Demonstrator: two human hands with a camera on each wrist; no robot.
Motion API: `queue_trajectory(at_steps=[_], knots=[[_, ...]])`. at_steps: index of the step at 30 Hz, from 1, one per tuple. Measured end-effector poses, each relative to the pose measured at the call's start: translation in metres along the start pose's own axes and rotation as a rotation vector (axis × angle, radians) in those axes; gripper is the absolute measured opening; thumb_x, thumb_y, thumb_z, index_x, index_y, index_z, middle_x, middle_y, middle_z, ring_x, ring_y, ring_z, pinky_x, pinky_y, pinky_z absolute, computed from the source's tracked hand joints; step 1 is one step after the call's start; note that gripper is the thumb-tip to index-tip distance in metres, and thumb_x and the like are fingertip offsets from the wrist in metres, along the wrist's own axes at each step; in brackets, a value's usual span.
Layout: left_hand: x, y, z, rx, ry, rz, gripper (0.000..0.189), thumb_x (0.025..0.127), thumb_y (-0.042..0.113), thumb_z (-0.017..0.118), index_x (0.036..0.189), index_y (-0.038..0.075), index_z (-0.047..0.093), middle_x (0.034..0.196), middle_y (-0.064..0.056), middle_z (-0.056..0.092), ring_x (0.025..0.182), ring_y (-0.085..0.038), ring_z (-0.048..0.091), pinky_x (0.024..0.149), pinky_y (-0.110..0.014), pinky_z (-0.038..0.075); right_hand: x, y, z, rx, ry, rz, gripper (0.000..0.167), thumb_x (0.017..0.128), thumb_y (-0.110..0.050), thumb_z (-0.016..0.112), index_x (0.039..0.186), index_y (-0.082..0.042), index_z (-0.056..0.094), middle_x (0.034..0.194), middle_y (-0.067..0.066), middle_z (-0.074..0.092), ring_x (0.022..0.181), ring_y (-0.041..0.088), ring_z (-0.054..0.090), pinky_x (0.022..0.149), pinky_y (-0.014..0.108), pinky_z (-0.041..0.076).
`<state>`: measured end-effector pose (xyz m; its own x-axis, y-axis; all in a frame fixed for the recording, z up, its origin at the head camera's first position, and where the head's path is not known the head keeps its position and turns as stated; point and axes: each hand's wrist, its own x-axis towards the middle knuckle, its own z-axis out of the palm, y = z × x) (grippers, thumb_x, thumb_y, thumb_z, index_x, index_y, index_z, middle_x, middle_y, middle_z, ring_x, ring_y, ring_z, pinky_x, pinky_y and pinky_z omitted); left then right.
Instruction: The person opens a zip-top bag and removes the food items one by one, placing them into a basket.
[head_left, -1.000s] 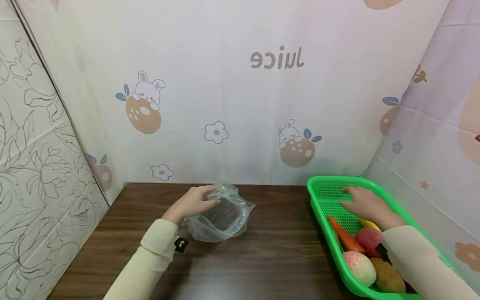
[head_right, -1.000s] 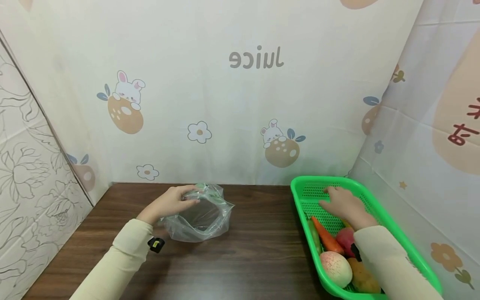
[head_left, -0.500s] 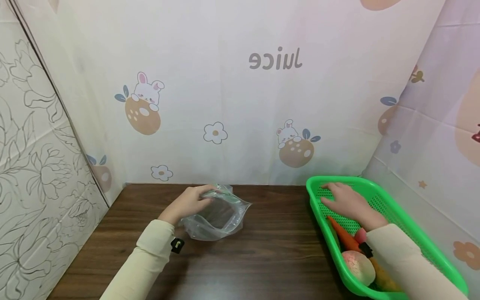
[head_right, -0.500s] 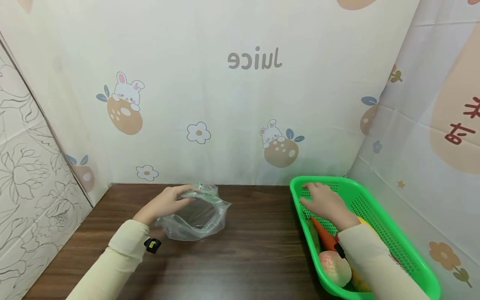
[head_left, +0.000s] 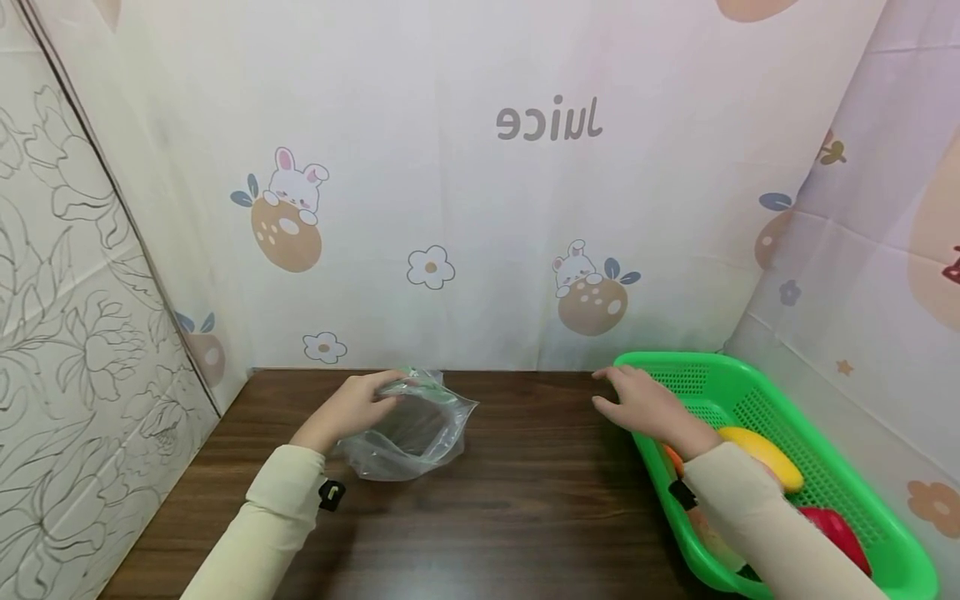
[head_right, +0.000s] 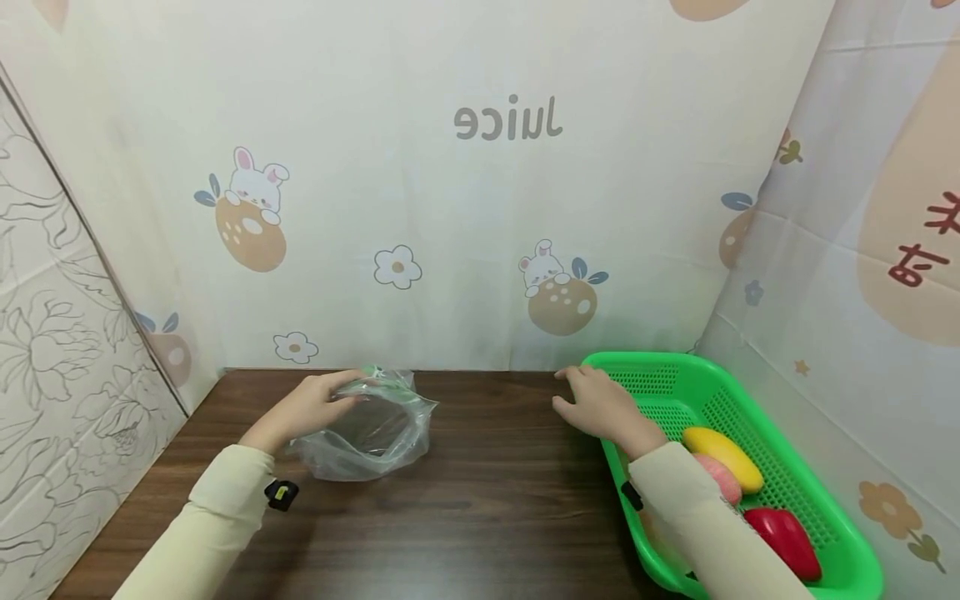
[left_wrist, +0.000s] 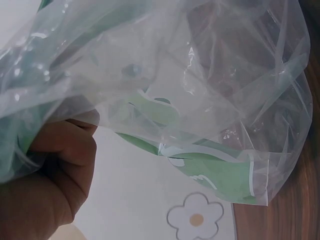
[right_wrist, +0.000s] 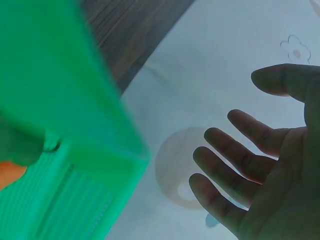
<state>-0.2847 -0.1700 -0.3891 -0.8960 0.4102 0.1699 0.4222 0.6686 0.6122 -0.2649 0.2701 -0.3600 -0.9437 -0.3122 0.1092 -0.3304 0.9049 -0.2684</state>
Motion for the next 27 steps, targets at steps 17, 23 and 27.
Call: queue_trajectory(at_steps=[17, 23, 27], knots=[[-0.033, -0.040, -0.036, 0.064, 0.073, -0.076, 0.037, 0.100, 0.016, 0.062, 0.137, 0.012, 0.060, 0.087, -0.005, 0.063, 0.048, -0.010, 0.033, 0.054, -0.034, 0.040, 0.012, -0.034, 0.021, -0.007, -0.041, -0.051, 0.044, 0.100, -0.029, 0.060, 0.135, -0.001, 0.057, 0.133, 0.020, 0.056, 0.122, 0.041, 0.053, 0.096, 0.057, 0.044], [-0.049, -0.053, -0.049, 0.102, 0.089, -0.109, 0.041, 0.101, 0.017, 0.062, 0.140, 0.009, 0.056, 0.086, -0.011, 0.065, 0.047, -0.012, 0.035, 0.052, -0.035, 0.039, 0.016, -0.045, 0.026, 0.010, -0.050, -0.056, 0.044, 0.100, -0.030, 0.061, 0.135, -0.003, 0.057, 0.134, 0.018, 0.056, 0.123, 0.040, 0.052, 0.096, 0.056, 0.045], [-0.058, -0.061, -0.055, 0.169, 0.130, -0.090, 0.044, 0.099, 0.015, 0.064, 0.141, 0.006, 0.055, 0.096, -0.017, 0.069, 0.055, -0.014, 0.046, 0.056, -0.036, 0.041, 0.019, -0.051, 0.030, 0.014, -0.046, -0.052, 0.044, 0.099, -0.030, 0.062, 0.135, -0.004, 0.058, 0.134, 0.017, 0.057, 0.124, 0.038, 0.052, 0.097, 0.056, 0.044]])
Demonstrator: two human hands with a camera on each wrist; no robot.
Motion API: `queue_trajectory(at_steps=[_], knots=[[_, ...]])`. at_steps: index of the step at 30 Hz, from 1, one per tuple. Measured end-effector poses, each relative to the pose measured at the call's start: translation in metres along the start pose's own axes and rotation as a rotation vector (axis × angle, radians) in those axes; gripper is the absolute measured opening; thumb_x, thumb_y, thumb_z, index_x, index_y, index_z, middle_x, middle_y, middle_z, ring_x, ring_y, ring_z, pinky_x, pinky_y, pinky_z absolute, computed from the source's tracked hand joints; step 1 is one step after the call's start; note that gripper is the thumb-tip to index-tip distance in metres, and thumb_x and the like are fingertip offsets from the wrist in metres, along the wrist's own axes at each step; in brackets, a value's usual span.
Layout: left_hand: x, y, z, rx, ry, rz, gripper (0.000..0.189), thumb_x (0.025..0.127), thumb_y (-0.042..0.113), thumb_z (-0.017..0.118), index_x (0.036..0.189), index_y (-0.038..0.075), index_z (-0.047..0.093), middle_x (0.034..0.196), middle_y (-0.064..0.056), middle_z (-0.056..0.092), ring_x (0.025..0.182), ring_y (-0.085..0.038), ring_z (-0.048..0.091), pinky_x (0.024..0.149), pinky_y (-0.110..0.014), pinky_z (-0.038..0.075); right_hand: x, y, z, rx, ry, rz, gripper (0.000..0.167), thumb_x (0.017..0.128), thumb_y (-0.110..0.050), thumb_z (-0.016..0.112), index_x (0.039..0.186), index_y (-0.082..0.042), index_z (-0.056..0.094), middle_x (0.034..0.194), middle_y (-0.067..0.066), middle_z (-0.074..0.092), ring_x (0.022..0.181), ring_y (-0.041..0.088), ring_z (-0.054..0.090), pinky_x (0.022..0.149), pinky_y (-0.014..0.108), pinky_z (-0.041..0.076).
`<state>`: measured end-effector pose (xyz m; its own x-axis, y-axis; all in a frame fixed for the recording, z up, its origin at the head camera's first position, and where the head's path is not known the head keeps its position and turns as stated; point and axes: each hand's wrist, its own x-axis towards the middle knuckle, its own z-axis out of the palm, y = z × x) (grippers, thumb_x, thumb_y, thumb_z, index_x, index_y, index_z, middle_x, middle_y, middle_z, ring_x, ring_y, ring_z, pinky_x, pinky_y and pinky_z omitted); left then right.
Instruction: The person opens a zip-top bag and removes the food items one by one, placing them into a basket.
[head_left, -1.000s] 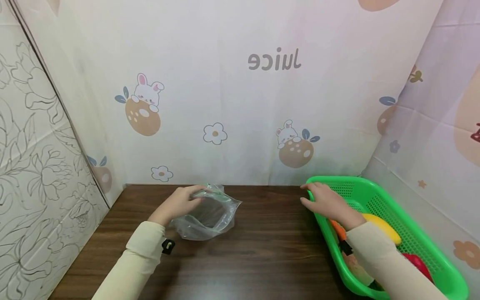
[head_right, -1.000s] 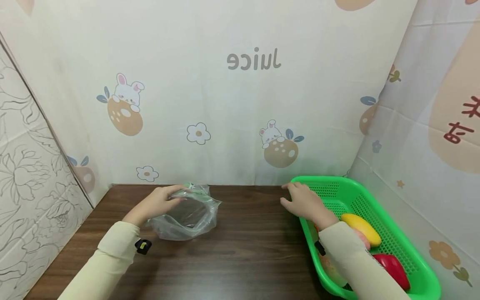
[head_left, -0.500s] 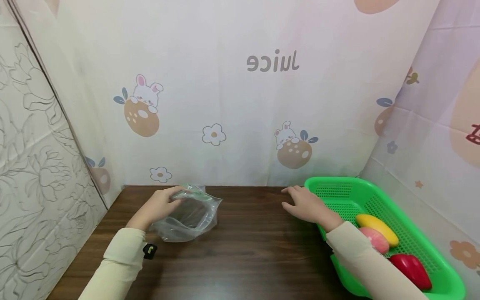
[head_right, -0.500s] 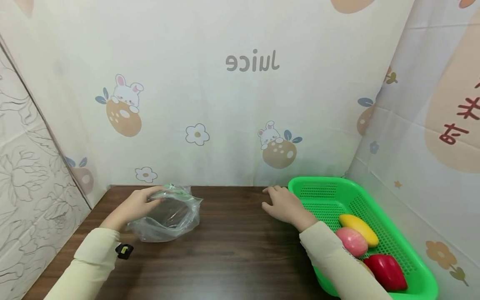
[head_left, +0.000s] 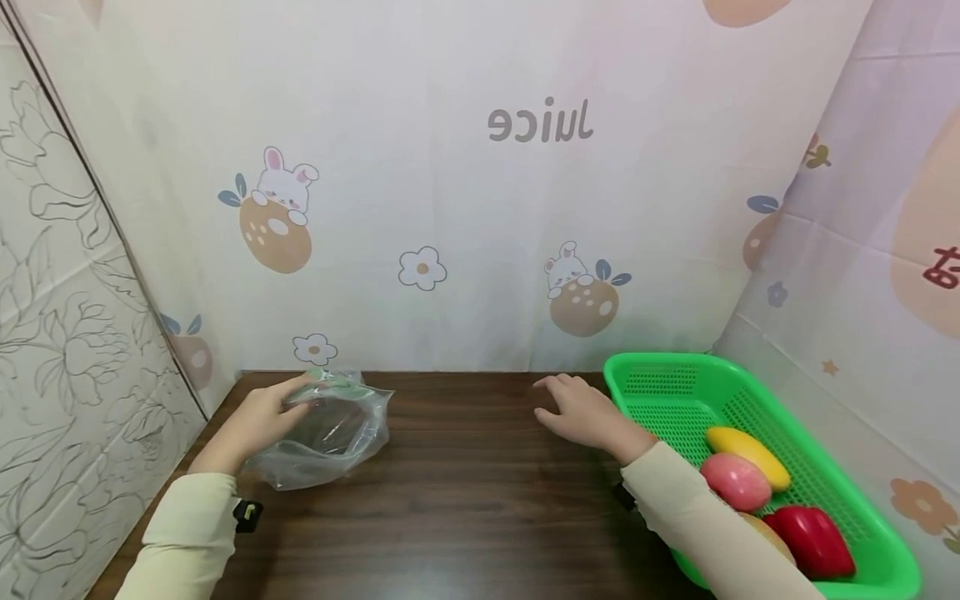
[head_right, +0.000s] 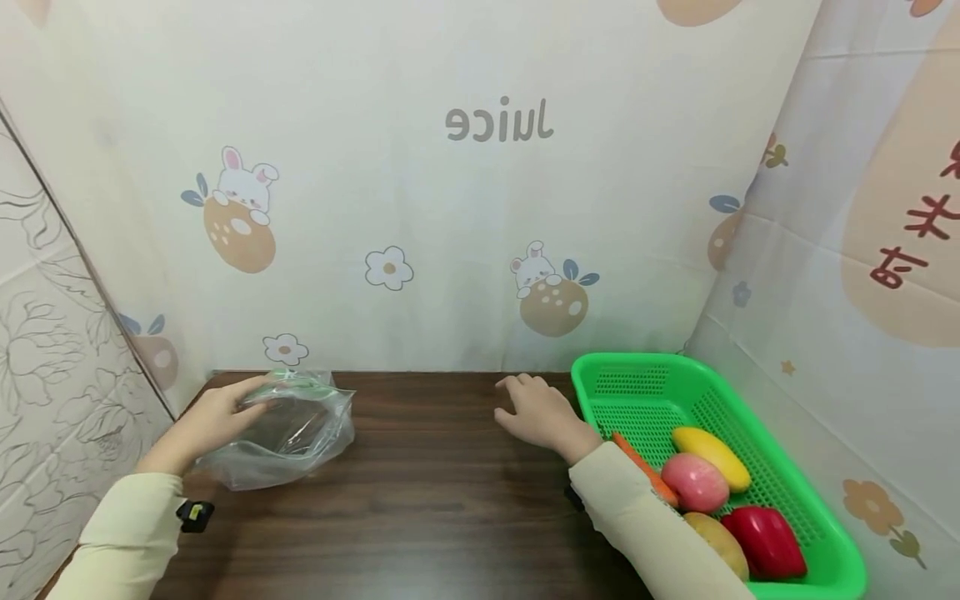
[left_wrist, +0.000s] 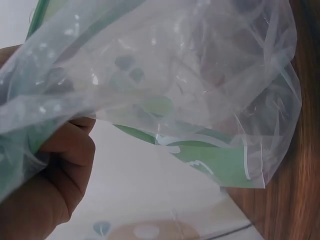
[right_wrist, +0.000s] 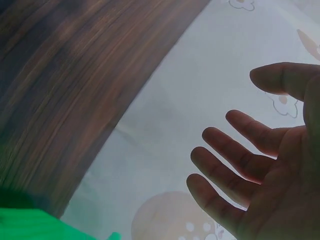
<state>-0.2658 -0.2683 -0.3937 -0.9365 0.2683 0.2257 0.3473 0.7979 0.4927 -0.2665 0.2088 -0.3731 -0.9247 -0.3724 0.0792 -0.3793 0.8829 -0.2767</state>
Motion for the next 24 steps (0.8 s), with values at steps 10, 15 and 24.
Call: queue_trajectory(at_steps=[10, 15, 24], knots=[[-0.015, -0.004, -0.017, 0.108, -0.007, -0.011, 0.050, 0.097, 0.038, 0.068, 0.137, 0.011, 0.057, 0.083, -0.006, 0.066, 0.069, -0.018, 0.056, 0.065, -0.044, 0.047, 0.007, -0.007, 0.011, 0.029, -0.002, 0.013, 0.046, 0.099, -0.032, 0.063, 0.137, -0.007, 0.057, 0.137, 0.015, 0.055, 0.126, 0.036, 0.051, 0.098, 0.055, 0.044], [-0.018, 0.004, -0.019, 0.119, -0.016, -0.024, 0.052, 0.101, 0.046, 0.058, 0.138, 0.009, 0.057, 0.121, -0.023, 0.064, 0.105, -0.041, 0.063, 0.085, -0.063, 0.046, 0.010, -0.013, 0.015, 0.046, 0.006, 0.019, 0.047, 0.098, -0.033, 0.064, 0.137, -0.008, 0.057, 0.137, 0.013, 0.055, 0.126, 0.034, 0.051, 0.099, 0.054, 0.043], [-0.023, 0.019, -0.021, 0.143, 0.005, -0.040, 0.060, 0.102, 0.045, 0.057, 0.145, 0.005, 0.048, 0.127, -0.030, 0.054, 0.110, -0.046, 0.056, 0.083, -0.064, 0.045, 0.008, -0.018, 0.018, 0.093, -0.002, 0.028, 0.047, 0.099, -0.033, 0.063, 0.138, -0.008, 0.056, 0.140, 0.014, 0.054, 0.129, 0.033, 0.049, 0.101, 0.054, 0.042]])
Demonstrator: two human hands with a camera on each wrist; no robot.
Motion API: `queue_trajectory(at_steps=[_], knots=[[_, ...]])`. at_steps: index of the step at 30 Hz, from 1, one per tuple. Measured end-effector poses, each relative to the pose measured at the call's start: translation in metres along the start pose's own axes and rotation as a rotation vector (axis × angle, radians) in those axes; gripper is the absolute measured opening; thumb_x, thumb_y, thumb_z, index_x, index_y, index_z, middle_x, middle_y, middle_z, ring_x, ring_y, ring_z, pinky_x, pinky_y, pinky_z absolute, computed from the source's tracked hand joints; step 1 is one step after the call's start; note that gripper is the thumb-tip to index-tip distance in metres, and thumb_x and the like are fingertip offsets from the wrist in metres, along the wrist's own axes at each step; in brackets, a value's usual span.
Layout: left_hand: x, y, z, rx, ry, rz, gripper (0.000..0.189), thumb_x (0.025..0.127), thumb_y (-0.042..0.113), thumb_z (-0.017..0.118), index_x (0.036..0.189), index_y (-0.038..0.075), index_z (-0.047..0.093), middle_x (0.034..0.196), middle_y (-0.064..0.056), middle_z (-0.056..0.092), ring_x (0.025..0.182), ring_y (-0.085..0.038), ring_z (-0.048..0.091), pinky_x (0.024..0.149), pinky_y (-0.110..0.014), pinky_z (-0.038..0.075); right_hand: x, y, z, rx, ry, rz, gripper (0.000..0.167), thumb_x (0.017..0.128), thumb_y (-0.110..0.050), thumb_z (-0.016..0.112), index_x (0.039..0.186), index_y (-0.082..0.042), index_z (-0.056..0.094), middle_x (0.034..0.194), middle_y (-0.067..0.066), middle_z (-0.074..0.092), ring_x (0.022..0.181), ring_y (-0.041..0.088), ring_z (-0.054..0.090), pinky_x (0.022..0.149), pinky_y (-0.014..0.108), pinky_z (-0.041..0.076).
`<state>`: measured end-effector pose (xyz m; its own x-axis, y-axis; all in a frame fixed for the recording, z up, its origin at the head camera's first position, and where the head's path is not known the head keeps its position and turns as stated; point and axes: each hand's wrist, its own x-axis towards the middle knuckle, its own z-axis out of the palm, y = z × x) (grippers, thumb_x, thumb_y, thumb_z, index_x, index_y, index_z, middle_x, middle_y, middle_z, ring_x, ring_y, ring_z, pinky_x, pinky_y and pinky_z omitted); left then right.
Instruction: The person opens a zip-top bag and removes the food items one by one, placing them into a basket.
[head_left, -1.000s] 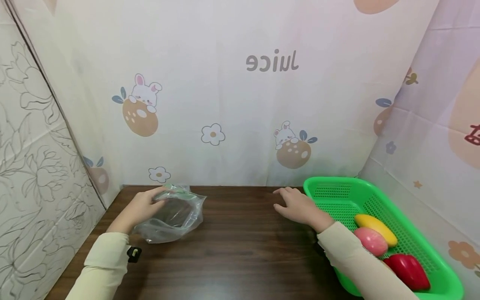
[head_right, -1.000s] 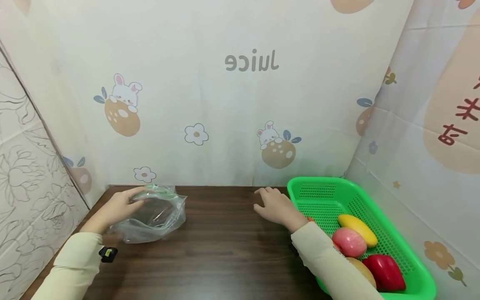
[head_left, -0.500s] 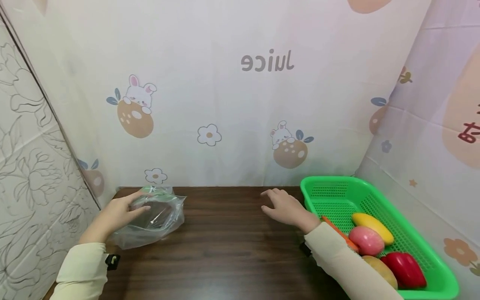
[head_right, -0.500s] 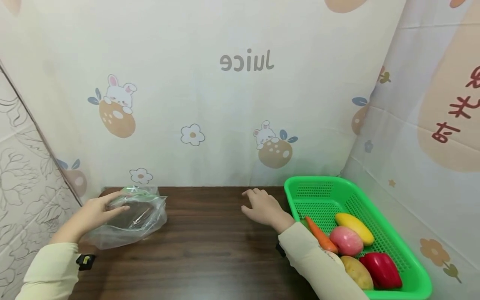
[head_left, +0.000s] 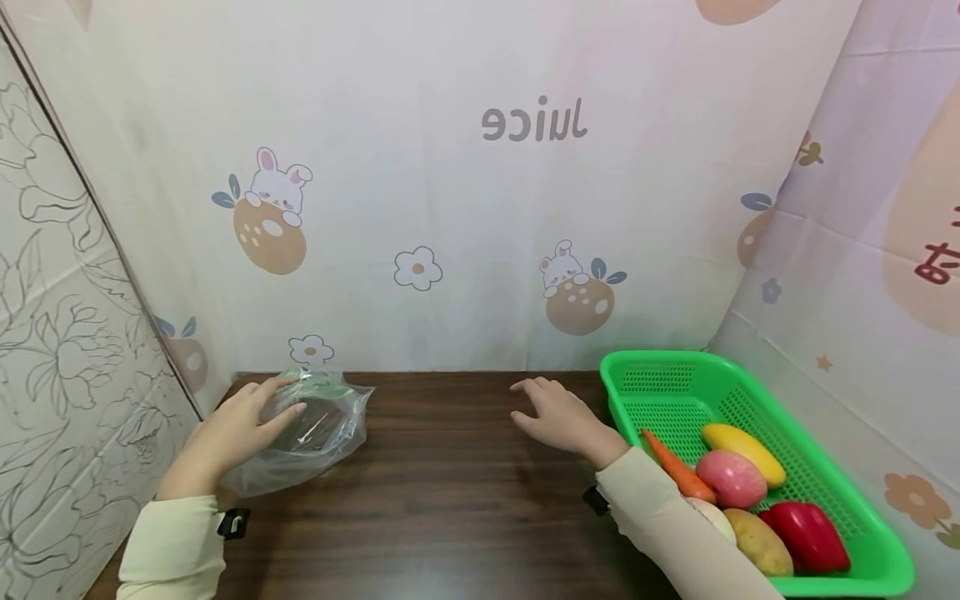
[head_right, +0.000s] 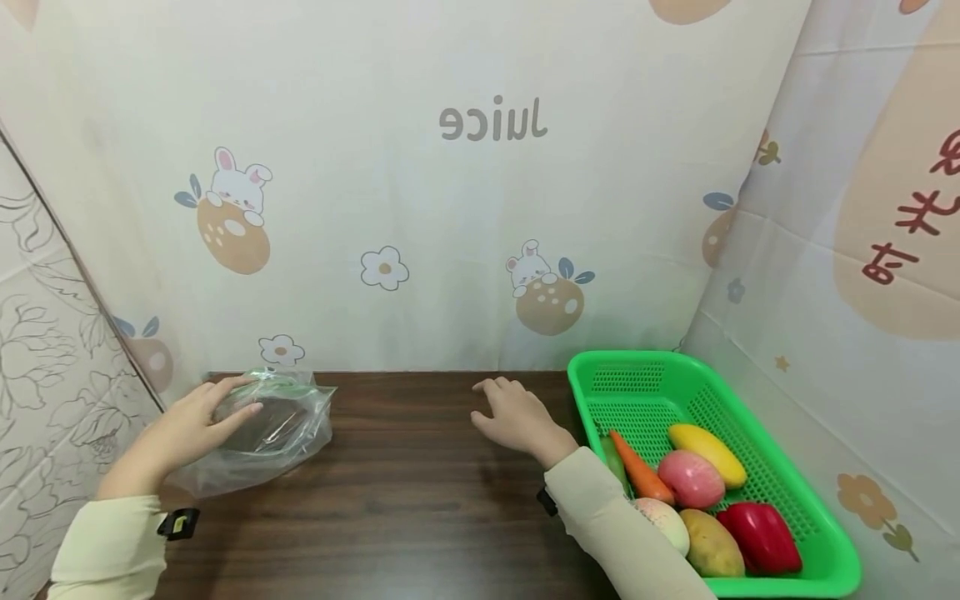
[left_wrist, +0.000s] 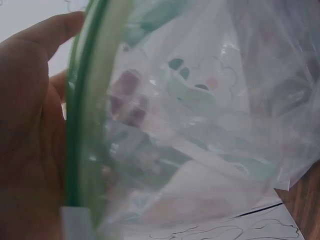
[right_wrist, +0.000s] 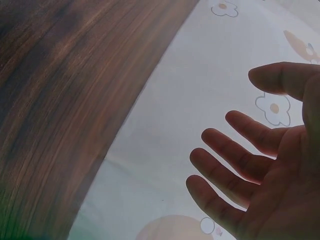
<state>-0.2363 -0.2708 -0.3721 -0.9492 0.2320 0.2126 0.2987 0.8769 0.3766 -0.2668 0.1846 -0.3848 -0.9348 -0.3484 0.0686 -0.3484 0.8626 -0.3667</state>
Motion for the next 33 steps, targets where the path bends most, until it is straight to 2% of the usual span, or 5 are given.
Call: queue_trajectory(at_steps=[4, 11, 19, 26, 33], knots=[[-0.003, 0.003, -0.002, 0.013, 0.043, 0.001, 0.062, 0.100, 0.043, 0.062, 0.146, 0.006, 0.045, 0.127, -0.031, 0.053, 0.111, -0.047, 0.054, 0.083, -0.065, 0.045, 0.000, -0.001, 0.000, 0.001, 0.002, -0.007, 0.046, 0.099, -0.032, 0.063, 0.138, -0.008, 0.056, 0.139, 0.014, 0.054, 0.129, 0.034, 0.049, 0.101, 0.054, 0.042], [-0.008, 0.014, -0.002, 0.063, 0.120, 0.008, 0.060, 0.100, 0.045, 0.060, 0.146, 0.011, 0.045, 0.135, -0.029, 0.049, 0.121, -0.052, 0.045, 0.085, -0.076, 0.035, -0.001, -0.002, 0.001, -0.003, 0.006, -0.004, 0.046, 0.099, -0.032, 0.063, 0.138, -0.007, 0.057, 0.138, 0.013, 0.055, 0.128, 0.033, 0.050, 0.101, 0.053, 0.043], [-0.007, 0.040, 0.000, 0.004, 0.301, 0.152, 0.052, 0.094, 0.026, 0.071, 0.140, 0.011, 0.052, 0.132, -0.024, 0.053, 0.118, -0.050, 0.047, 0.089, -0.071, 0.032, -0.004, -0.002, 0.004, 0.009, 0.029, 0.005, 0.047, 0.098, -0.032, 0.064, 0.138, -0.009, 0.056, 0.139, 0.012, 0.054, 0.128, 0.032, 0.049, 0.101, 0.054, 0.042], [0.005, 0.070, 0.014, -0.041, 0.312, 0.261, 0.051, 0.093, 0.020, 0.072, 0.139, 0.007, 0.054, 0.135, -0.022, 0.053, 0.125, -0.046, 0.047, 0.096, -0.067, 0.035, -0.008, -0.003, 0.010, 0.043, 0.050, -0.005, 0.048, 0.098, -0.033, 0.065, 0.139, -0.009, 0.055, 0.139, 0.011, 0.054, 0.129, 0.033, 0.047, 0.102, 0.054, 0.041], [0.016, 0.103, 0.051, -0.072, 0.252, 0.293, 0.052, 0.096, 0.031, 0.070, 0.140, 0.009, 0.054, 0.135, -0.018, 0.056, 0.126, -0.041, 0.050, 0.103, -0.062, 0.037, -0.015, -0.006, 0.029, 0.079, 0.057, -0.014, 0.050, 0.100, -0.033, 0.063, 0.143, -0.010, 0.052, 0.141, 0.010, 0.053, 0.134, 0.036, 0.043, 0.103, 0.059, 0.037]])
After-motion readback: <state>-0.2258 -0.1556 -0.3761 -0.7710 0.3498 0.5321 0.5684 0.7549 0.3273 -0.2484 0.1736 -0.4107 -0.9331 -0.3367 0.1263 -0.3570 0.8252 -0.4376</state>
